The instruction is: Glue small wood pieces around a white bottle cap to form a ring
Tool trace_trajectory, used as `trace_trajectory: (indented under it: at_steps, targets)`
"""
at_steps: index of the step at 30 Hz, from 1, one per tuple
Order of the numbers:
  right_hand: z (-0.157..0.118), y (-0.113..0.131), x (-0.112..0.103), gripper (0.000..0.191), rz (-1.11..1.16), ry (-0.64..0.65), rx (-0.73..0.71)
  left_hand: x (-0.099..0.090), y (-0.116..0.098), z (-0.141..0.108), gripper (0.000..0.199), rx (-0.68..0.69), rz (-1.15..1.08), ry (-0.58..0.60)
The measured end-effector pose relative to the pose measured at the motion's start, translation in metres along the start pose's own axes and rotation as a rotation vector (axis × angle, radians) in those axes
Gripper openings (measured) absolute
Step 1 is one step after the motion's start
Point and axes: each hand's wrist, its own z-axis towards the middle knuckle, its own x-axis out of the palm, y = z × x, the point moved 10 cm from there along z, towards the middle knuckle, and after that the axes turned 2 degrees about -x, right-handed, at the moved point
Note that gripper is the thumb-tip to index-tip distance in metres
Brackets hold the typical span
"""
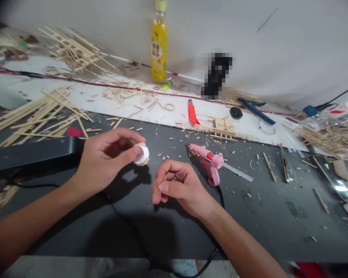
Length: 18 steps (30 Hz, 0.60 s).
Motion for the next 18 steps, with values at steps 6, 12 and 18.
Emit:
trace_trajectory:
  at_steps: [6,12,18]
  targets:
    - [-0.005,-0.017,-0.003,0.008,0.505,-0.043,0.036,0.004,-0.010,-0.008,0.014,0.115,0.146,-0.019]
    - [-0.007,-0.012,0.001,0.006,0.650,-0.013,0.071,-0.001,-0.019,-0.002,0.017,0.223,0.255,-0.094]
    - [-0.007,-0.010,0.002,0.003,0.621,0.009,0.058,0.000,-0.019,-0.002,0.016,0.208,0.235,-0.081]
